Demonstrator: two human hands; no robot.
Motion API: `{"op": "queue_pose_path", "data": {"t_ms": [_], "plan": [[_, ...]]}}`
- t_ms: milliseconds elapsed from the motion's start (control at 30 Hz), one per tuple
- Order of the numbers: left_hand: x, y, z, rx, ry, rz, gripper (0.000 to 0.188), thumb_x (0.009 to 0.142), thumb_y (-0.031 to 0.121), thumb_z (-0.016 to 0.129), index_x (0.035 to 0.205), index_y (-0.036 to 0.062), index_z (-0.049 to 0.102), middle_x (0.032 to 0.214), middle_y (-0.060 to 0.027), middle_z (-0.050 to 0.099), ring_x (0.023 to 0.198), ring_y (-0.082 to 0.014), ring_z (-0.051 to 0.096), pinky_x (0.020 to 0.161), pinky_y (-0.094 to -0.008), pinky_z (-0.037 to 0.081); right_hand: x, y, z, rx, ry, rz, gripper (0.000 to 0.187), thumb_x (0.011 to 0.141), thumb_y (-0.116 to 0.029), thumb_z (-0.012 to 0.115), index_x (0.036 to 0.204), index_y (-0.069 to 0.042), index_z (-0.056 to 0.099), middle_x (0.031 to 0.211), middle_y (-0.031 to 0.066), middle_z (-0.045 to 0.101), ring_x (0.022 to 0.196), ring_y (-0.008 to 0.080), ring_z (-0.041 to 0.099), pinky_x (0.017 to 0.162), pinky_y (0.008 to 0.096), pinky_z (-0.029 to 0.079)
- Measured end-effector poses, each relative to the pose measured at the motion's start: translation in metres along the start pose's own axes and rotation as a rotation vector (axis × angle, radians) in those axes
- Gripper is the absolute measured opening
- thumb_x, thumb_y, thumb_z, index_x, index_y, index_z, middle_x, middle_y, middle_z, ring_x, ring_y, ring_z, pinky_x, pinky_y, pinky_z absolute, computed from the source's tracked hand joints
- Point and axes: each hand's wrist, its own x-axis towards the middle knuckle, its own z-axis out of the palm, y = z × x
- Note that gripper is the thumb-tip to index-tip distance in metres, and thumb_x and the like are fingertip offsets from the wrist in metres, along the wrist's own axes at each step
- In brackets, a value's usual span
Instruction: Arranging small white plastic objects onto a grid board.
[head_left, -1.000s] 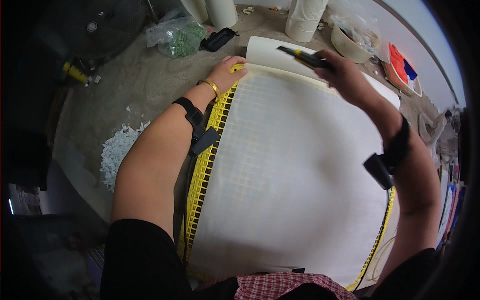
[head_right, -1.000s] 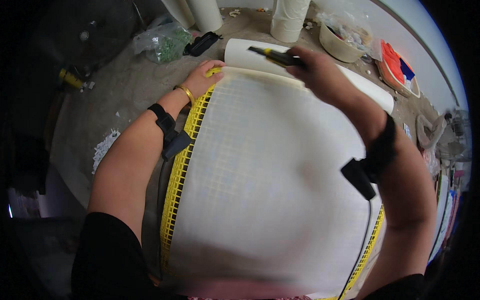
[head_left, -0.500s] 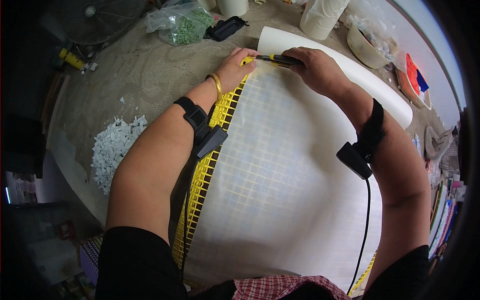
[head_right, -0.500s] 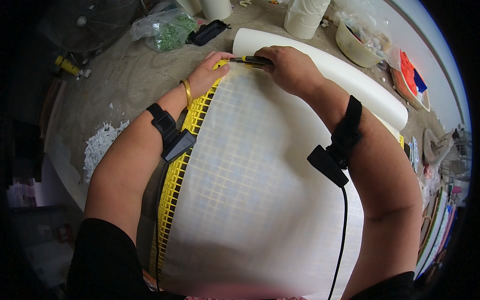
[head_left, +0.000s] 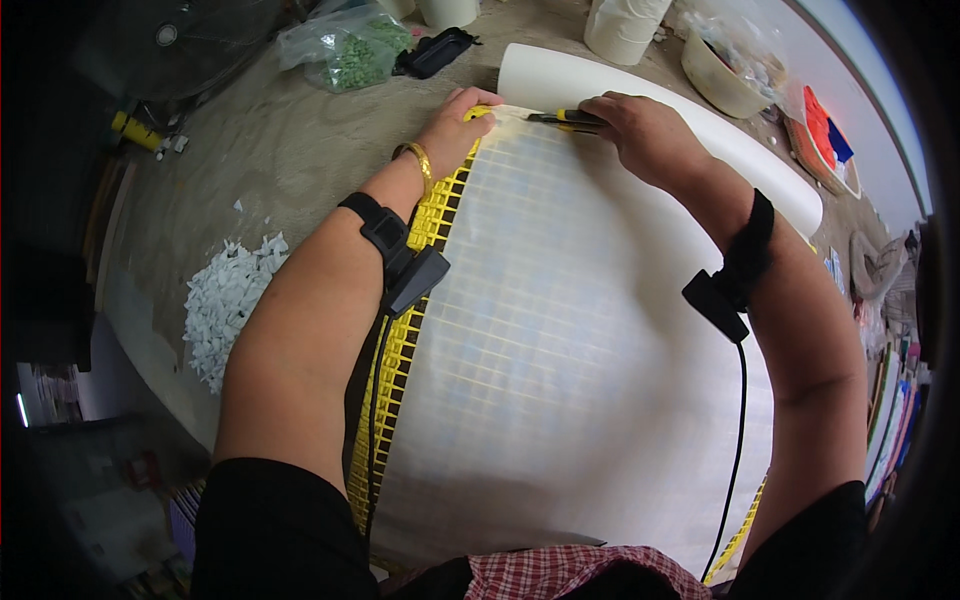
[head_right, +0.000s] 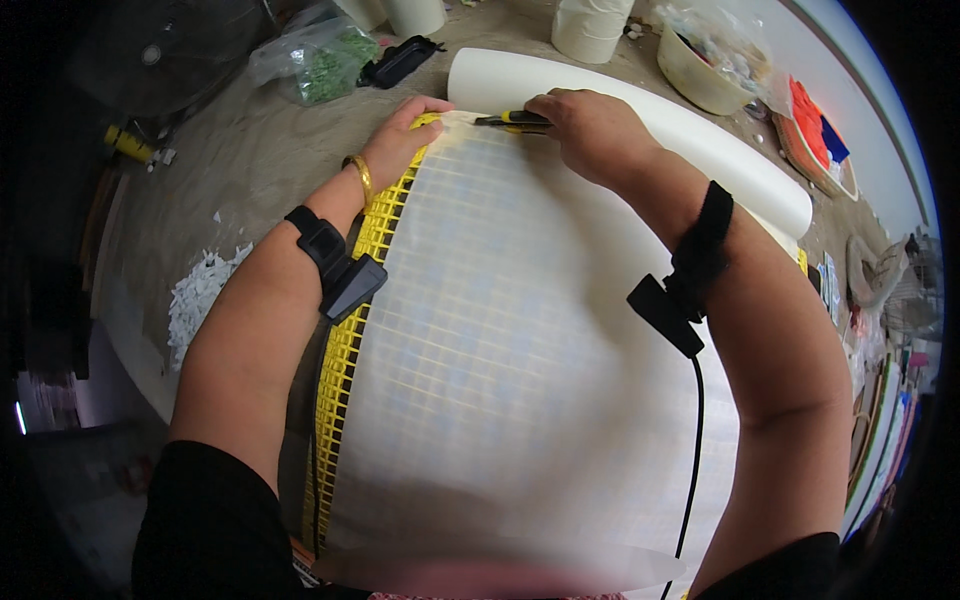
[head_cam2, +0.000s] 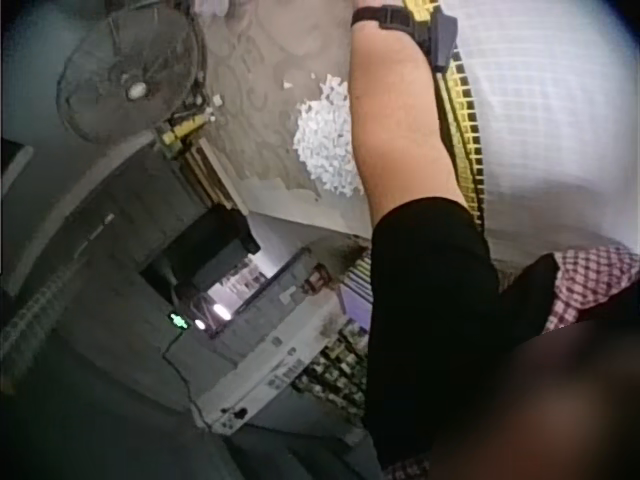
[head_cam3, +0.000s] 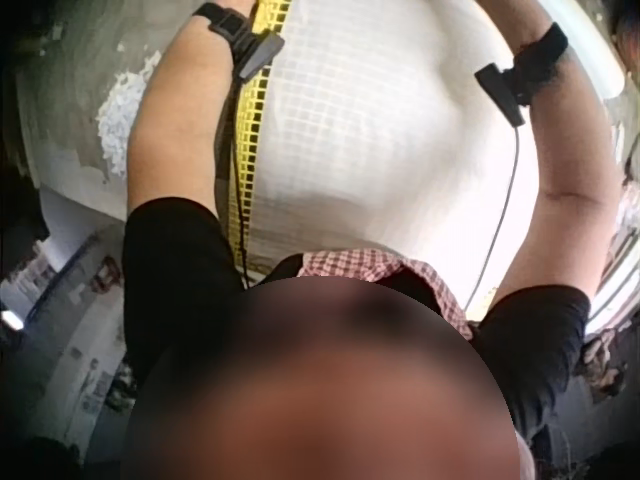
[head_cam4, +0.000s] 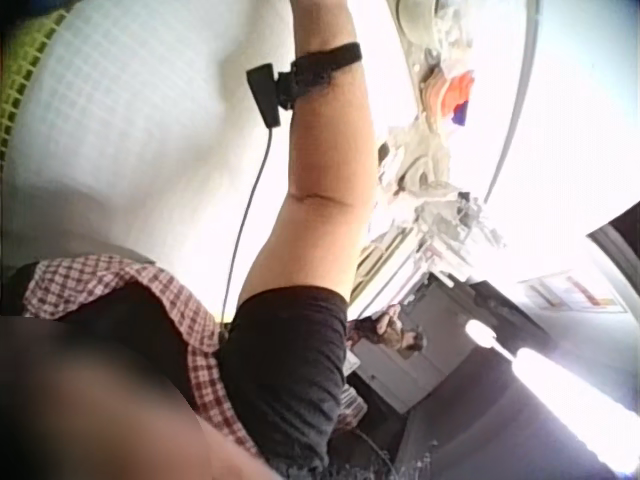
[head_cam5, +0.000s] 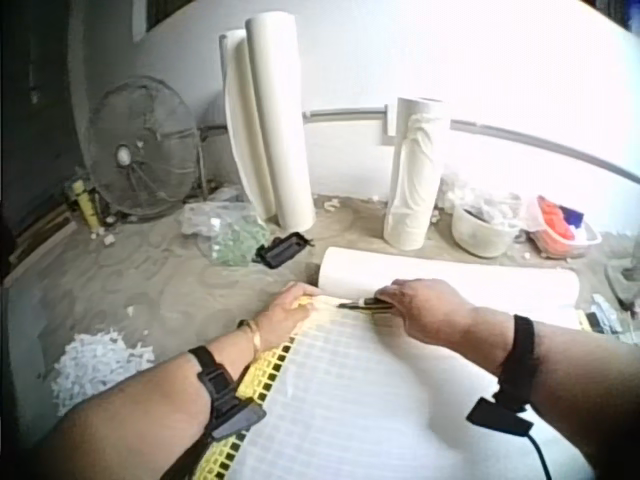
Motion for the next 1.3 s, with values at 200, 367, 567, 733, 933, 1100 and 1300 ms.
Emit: {"op": "queue_pose_path", "data": {"t_ms": [200,367,567,733,933,1100,1300], "plan": [[0.000,0.007,0.000,0.011,-0.002,-0.026,0.026,0.096,0.016,0.052,0.120,0.0089,0.059,0.116,-0.0048,0.058,0.104,-0.0138,0.057,0.092,-0.0267,0.046,-0.034,0.026,-0.018,-0.027,-0.044,0.022,0.035,0.086,-0.005,0.058,0.121,-0.008,0.061,0.107,0.0117,0.066,0.098,0.0321,0.063,0.084,0.0406,0.052],[-0.002,0.009,-0.001,-0.041,-0.052,-0.085,0.027,0.096,0.016,0.051,0.121,0.0101,0.058,0.115,-0.0056,0.059,0.101,-0.0115,0.057,0.088,-0.0251,0.047,-0.064,0.047,-0.027,-0.046,-0.053,0.068,0.035,0.087,-0.004,0.058,0.121,-0.008,0.061,0.107,0.0111,0.066,0.097,0.0323,0.063,0.083,0.0407,0.052],[-0.003,0.007,-0.005,-0.095,-0.060,-0.116,0.028,0.094,0.018,0.051,0.119,0.0084,0.057,0.125,-0.0096,0.054,0.120,-0.0230,0.050,0.105,-0.0331,0.037,-0.108,0.077,-0.040,-0.089,-0.024,0.087,0.031,0.087,-0.005,0.059,0.118,-0.009,0.062,0.103,0.0109,0.065,0.094,0.0329,0.063,0.081,0.0412,0.051],[0.005,0.021,-0.016,-0.018,-0.234,-0.231,0.031,0.098,0.021,0.051,0.128,0.0123,0.051,0.125,-0.0033,0.053,0.116,-0.0135,0.048,0.102,-0.0264,0.038,-0.158,0.108,-0.059,-0.114,-0.063,0.169,0.030,0.087,-0.005,0.061,0.116,-0.006,0.062,0.103,0.0108,0.065,0.091,0.0341,0.062,0.082,0.0429,0.050],[0.016,0.041,-0.029,-0.147,-0.367,-0.373,0.034,0.096,0.019,0.054,0.128,0.0099,0.051,0.122,-0.0013,0.054,0.114,-0.0123,0.048,0.101,-0.0258,0.037,-0.240,0.163,-0.079,-0.237,-0.095,0.279,0.029,0.087,-0.004,0.061,0.116,-0.009,0.062,0.104,0.0088,0.064,0.092,0.0313,0.060,0.085,0.0403,0.048],[0.021,0.033,-0.034,-0.315,-0.369,-0.409,0.031,0.093,0.016,0.055,0.124,0.0088,0.053,0.117,-0.0033,0.057,0.110,-0.0143,0.052,0.098,-0.0274,0.040,-0.310,0.203,-0.092,-0.313,-0.099,0.350,0.025,0.088,-0.007,0.061,0.112,-0.012,0.062,0.104,0.0054,0.064,0.092,0.0287,0.061,0.087,0.0386,0.046],[0.046,-0.002,-0.050,-0.590,-0.176,-0.415,0.029,0.089,0.011,0.054,0.118,0.0102,0.051,0.104,-0.0079,0.062,0.099,-0.0189,0.059,0.095,-0.0319,0.043,-0.410,0.240,-0.115,-0.448,-0.358,0.674,0.030,0.085,0.001,0.056,0.110,-0.012,0.065,0.102,0.0086,0.062,0.104,0.0289,0.057,0.087,0.0436,0.044]]}}
